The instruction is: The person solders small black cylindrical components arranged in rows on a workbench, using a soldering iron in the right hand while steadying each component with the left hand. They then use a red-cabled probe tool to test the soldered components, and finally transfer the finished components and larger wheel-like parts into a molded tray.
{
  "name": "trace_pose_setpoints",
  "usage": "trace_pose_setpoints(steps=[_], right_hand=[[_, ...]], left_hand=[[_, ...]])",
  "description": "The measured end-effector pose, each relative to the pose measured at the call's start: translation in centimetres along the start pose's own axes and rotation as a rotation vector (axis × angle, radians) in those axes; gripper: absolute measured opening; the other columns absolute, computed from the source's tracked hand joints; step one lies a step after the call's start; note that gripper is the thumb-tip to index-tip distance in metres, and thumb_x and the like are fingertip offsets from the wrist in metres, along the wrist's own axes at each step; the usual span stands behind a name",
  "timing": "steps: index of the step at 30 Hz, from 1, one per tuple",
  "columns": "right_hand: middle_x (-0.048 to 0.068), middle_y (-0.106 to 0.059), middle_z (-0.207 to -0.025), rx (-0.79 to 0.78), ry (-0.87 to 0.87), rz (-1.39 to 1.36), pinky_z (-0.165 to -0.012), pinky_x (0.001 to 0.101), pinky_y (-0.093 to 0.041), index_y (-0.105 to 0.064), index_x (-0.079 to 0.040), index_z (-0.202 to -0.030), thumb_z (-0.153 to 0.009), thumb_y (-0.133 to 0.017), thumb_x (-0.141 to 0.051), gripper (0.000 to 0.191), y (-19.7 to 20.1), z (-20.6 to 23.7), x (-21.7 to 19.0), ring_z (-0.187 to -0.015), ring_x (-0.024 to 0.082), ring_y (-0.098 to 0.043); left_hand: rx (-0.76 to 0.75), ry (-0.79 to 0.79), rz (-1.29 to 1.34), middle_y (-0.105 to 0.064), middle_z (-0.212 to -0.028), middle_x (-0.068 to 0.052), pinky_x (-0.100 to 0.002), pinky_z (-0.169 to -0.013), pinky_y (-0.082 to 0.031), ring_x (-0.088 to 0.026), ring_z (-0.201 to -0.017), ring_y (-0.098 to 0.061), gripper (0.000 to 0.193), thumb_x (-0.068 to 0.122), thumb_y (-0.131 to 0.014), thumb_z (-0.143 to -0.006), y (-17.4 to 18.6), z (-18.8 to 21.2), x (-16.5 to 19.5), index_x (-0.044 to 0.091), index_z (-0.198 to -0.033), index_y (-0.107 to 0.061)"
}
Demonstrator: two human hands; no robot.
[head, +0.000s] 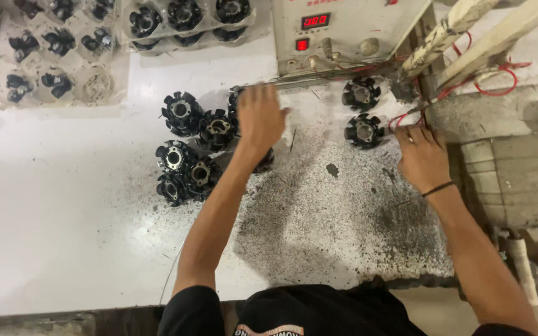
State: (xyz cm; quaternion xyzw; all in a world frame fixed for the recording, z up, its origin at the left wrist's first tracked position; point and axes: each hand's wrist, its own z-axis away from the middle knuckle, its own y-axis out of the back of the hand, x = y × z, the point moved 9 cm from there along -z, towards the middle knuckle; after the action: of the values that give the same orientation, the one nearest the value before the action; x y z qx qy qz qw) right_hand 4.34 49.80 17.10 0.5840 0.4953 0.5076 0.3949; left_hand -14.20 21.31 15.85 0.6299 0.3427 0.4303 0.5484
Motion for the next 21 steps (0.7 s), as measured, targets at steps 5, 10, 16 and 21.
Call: trace_pose_setpoints(steps=[5, 10, 16, 21], right_hand=[[0.007, -0.079, -0.102, -0.441, -0.094, -0.622, -0.087, 0.0427, -0.057, -0.074, -0.021, -0.123, -0.085, -0.067, -0.009, 0.040, -2.9, -2.4, 6.9, -0.093, 0.022, -0.073], [0.014, -0.063, -0.122, 1.002, -0.380, -0.804, -0.103, 0.0401, -0.048, -0.061, -0.001, -0.125, -0.106, -0.061, 0.011, 0.022, 10.7, 0.4, 17.4, -0.115, 0.026, -0.061], [0.009, -0.059, -0.146, -0.093, 0.232, -0.475, -0.108, 0.0507, -0.043, -0.076, -0.019, -0.117, -0.092, -0.067, -0.033, 0.030, 4.3, 3.7, -4.7, -0.135, 0.033, -0.053], [0.019, -0.049, -0.150, -0.070, -0.024, -0.518, -0.106, 0.0520, -0.046, -0.075, -0.008, -0.105, -0.081, -0.074, -0.046, 0.045, 3.8, 8.1, -7.2, -0.136, 0.039, -0.049]], left_hand=[[0.090, 0.026, -0.104, -0.049, -0.146, -0.027, -0.060, -0.106, -0.039, -0.046, -0.120, -0.057, 0.052, 0.043, -0.074, -0.089, 2.8, 2.4, -4.4, -0.001, -0.117, -0.072], [0.050, -0.317, 0.178, -0.048, -0.150, -0.025, -0.056, -0.105, -0.048, -0.045, -0.117, -0.060, 0.036, 0.031, -0.081, -0.084, 5.4, 5.7, 2.6, 0.002, -0.103, -0.076], [-0.045, -0.922, 0.522, -0.051, -0.150, -0.018, -0.050, -0.107, -0.051, -0.040, -0.128, -0.060, 0.031, 0.024, -0.082, -0.081, 1.5, 14.8, 17.4, 0.008, -0.106, -0.074], [-0.013, -0.442, 0.865, -0.053, -0.134, -0.018, -0.041, -0.095, -0.060, -0.034, -0.115, -0.064, 0.044, 0.020, -0.075, -0.092, -2.4, 9.7, 15.1, 0.010, -0.134, -0.064]])
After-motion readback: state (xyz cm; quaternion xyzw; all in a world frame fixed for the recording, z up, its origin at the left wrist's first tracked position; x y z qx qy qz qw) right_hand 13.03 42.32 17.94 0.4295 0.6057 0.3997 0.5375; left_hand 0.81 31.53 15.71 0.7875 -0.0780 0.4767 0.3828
